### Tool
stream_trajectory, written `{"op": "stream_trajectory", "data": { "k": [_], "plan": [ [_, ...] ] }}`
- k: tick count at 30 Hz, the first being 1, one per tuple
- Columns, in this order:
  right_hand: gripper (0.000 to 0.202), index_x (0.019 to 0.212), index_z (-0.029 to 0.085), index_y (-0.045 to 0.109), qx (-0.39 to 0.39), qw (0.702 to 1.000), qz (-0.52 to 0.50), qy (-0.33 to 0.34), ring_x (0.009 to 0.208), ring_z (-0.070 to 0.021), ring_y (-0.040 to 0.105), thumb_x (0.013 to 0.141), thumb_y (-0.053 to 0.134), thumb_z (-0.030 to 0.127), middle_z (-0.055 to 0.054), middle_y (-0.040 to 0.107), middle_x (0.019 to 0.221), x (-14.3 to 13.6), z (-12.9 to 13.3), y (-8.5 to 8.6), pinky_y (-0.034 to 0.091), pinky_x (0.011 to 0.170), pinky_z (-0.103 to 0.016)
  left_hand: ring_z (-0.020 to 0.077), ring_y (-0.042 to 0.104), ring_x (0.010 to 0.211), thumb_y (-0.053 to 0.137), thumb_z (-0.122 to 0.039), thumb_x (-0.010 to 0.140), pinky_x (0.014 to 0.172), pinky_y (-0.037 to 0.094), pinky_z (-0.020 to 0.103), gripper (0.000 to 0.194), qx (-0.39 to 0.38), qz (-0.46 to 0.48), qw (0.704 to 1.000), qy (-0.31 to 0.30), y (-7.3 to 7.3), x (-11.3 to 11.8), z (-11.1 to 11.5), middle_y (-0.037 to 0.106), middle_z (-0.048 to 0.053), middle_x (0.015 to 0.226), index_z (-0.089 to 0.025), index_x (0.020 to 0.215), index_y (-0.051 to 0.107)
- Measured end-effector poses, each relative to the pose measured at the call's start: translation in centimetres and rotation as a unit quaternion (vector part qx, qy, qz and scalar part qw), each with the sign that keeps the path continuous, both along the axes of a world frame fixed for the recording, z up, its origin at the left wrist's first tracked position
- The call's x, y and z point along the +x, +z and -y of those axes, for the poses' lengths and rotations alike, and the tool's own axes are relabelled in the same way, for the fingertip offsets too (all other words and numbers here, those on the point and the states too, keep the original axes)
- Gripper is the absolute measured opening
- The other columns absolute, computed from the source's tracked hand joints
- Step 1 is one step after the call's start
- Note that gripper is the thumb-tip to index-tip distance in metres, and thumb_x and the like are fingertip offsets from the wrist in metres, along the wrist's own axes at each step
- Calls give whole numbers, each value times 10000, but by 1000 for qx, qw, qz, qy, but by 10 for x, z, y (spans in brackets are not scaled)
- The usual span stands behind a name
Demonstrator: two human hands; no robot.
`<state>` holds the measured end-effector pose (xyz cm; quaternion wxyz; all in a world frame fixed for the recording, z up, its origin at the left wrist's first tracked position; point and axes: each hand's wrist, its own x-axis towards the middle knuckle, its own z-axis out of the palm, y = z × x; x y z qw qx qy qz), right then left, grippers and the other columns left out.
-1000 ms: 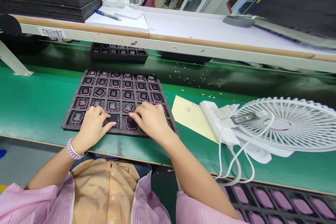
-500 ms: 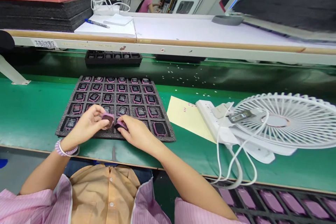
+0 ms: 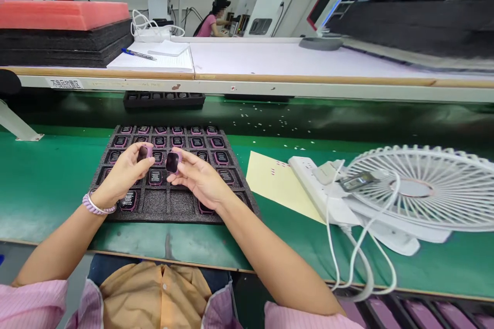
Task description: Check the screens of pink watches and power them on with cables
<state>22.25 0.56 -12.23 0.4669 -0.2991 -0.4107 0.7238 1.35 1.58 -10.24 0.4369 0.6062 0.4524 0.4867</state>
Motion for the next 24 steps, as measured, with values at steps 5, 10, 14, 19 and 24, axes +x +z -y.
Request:
{"op": "stream_trajectory", "data": {
  "k": [5, 10, 14, 19, 24],
  "plan": [
    [584, 1339, 257, 655, -3, 1000, 0, 22, 795, -158, 713, 827, 908, 378, -6, 698, 930, -1, 7, -17, 600, 780, -288, 165, 590, 896, 647, -258, 827, 782, 476, 273, 379, 31, -93, 995, 18, -12, -3, 6, 639, 37, 1006, -184, 1198, 621],
    [554, 1309, 260, 677, 5, 999, -5, 42, 785, -161, 680, 828, 909, 407, -6, 672, 938, -6, 10, -20, 577, 773, -307, 168, 588, 849, 658, -225, 808, 687, 460, 251, 404, 42, -135, 990, 25, -13, -2, 11, 642, 47, 1023, -198, 1210, 632],
    [548, 1305, 278, 663, 15, 998, -26, 55, 805, -156, 686, 839, 914, 419, 2, 672, 938, -7, 12, -20, 571, 797, -295, 139, 515, 727, 669, -260, 815, 648, 437, 247, 462, 31, -122, 992, 24, -17, 0, 10, 614, 24, 930, -189, 1267, 611],
    [551, 1305, 300, 644, 9, 998, -40, 45, 818, -154, 691, 836, 911, 409, 13, 675, 945, -7, 11, -20, 575, 790, -281, 145, 555, 803, 656, -243, 820, 667, 445, 241, 429, 27, -107, 993, 28, -20, 2, 10, 639, 53, 1056, -188, 1244, 619],
    [543, 1305, 341, 648, 10, 997, -62, 38, 801, -138, 693, 834, 915, 382, 24, 672, 1008, -8, 12, -19, 581, 796, -279, 144, 566, 831, 641, -239, 804, 676, 458, 234, 453, 43, -112, 992, 28, -18, 2, 11, 649, 68, 1118, -173, 1251, 616]
  ]
}}
